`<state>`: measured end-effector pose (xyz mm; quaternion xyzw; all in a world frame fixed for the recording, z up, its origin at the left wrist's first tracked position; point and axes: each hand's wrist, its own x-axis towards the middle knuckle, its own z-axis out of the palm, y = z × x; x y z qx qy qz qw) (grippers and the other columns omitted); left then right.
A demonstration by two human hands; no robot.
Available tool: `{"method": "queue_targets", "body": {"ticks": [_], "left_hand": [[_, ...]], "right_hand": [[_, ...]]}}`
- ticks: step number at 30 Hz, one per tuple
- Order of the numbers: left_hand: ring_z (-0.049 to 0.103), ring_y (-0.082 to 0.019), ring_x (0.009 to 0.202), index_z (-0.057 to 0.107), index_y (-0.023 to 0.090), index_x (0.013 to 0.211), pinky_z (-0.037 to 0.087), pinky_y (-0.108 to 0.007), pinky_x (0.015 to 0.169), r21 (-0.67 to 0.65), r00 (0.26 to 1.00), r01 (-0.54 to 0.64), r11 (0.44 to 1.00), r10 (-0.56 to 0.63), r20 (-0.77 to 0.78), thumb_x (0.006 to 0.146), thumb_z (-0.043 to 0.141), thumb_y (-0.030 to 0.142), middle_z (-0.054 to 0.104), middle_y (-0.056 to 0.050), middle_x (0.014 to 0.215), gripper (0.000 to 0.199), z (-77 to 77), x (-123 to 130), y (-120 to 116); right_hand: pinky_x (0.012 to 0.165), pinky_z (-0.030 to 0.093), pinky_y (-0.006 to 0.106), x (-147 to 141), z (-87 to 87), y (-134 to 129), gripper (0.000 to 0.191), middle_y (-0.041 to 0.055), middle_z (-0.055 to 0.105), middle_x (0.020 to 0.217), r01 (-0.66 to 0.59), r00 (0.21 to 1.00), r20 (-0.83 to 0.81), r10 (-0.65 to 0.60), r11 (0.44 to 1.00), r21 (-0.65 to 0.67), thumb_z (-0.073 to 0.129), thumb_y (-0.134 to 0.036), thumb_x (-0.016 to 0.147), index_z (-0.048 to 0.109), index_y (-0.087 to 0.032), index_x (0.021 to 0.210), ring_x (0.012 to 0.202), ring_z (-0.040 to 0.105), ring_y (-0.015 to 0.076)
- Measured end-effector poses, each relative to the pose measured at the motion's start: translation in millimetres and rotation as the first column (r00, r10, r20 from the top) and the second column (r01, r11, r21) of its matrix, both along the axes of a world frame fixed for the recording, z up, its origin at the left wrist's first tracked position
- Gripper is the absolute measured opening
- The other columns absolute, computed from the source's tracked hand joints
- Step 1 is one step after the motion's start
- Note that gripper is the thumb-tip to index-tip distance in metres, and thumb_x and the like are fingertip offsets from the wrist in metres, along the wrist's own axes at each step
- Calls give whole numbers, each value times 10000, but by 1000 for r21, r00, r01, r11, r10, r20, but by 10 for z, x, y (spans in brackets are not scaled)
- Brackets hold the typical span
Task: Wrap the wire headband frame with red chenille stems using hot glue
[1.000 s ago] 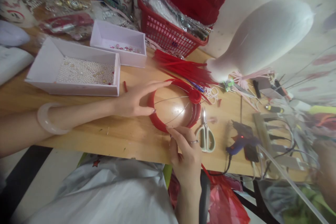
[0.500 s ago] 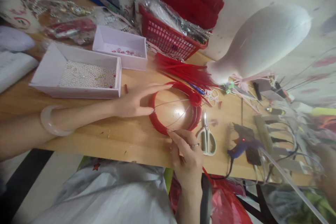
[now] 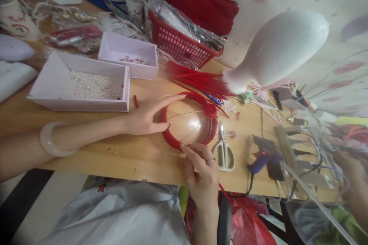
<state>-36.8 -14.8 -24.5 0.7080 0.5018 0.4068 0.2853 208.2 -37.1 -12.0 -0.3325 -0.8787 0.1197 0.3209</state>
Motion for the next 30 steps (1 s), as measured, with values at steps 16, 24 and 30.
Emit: {"method": "queue_targets", "body": {"ticks": [16,24,30], "left_hand": [[390,-347,1393,355,295,1506,280,-590,1143,-25,995,70,997,-68,74,726,629,237,409,-66,1569,829,-45,-47,23],[400,-318,1395,356,282,1509,290,-533,1156,-6,994,87,996,-86,67,748,641,232,410,-74,1568,814,-7,-55,4],[371,-353,1404,319,316,1525,280,-579,1146,-21,997,65,998,-64,50,694,714,260,373,-71,1591,921,1,-27,-19]], "right_hand": [[772,523,264,39,-48,1,415,32,640,999,7,1000,-16,-8,999,-54,534,39,850,715,-244,1093,902,647,146],[780,521,260,33,-57,1,407,28,641,1002,8,1000,-14,-9,998,-58,539,32,857,713,-249,1094,906,642,141],[769,528,270,38,-70,10,418,33,642,1014,12,1000,-19,-13,997,-77,540,23,857,715,-261,1109,911,645,154]]}}
